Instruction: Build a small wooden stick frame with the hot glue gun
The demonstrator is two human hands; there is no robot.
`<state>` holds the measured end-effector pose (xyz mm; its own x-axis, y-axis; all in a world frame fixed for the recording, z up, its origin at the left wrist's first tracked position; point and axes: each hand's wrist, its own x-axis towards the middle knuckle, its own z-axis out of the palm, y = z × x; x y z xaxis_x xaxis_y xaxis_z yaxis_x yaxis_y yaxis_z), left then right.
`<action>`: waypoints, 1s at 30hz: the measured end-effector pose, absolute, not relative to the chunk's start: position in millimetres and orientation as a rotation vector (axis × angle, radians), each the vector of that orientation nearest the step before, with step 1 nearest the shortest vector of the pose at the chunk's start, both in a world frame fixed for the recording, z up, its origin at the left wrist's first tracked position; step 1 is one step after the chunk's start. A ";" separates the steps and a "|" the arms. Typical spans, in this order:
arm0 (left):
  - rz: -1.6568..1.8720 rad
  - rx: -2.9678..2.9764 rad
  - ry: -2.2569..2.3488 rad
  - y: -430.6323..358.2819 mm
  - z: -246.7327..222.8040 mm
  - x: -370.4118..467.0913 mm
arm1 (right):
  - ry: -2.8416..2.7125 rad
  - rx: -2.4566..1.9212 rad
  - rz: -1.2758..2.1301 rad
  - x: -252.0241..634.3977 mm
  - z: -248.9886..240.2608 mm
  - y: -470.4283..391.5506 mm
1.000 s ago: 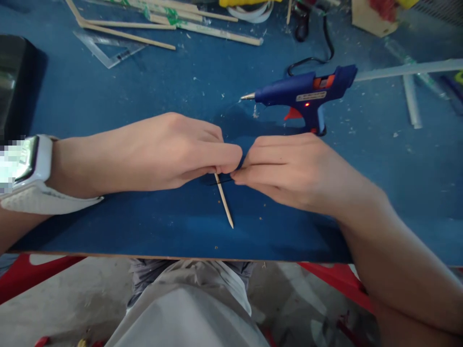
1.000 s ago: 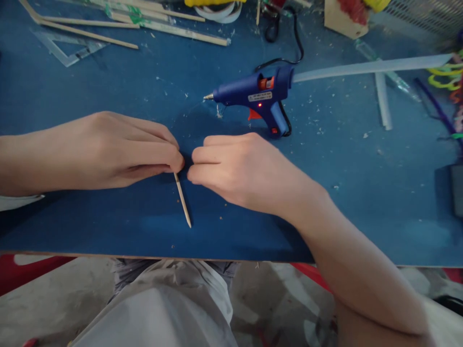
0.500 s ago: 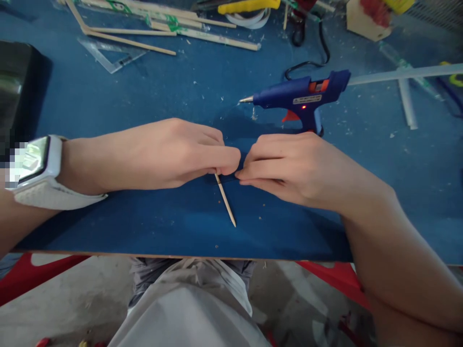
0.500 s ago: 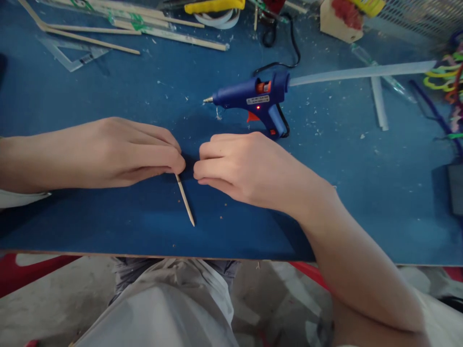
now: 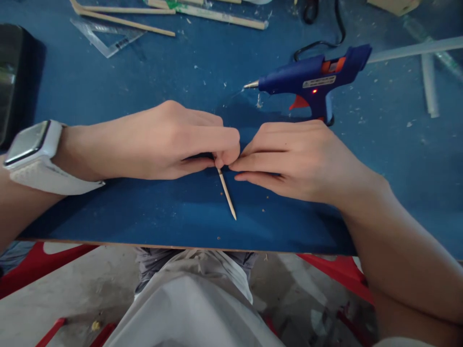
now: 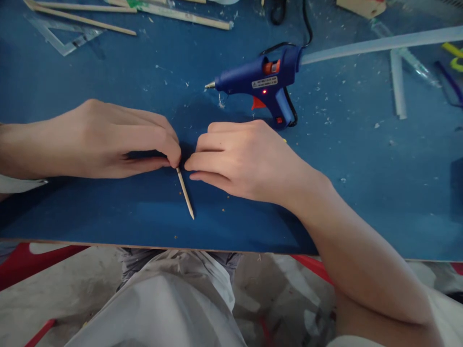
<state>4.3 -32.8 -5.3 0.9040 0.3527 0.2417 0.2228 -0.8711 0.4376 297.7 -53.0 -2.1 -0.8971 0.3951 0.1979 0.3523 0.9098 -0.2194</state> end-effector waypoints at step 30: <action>0.338 2.746 0.360 -33.5 -2.0 10.2 | -2.843 -0.561 0.252 286.7 -7.0 -53.9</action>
<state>10.2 -33.5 -2.0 0.9392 0.2880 0.1869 0.2045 -0.9066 0.3692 286.7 -53.9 -7.0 -0.8995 0.3921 0.1926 0.3521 0.9117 -0.2117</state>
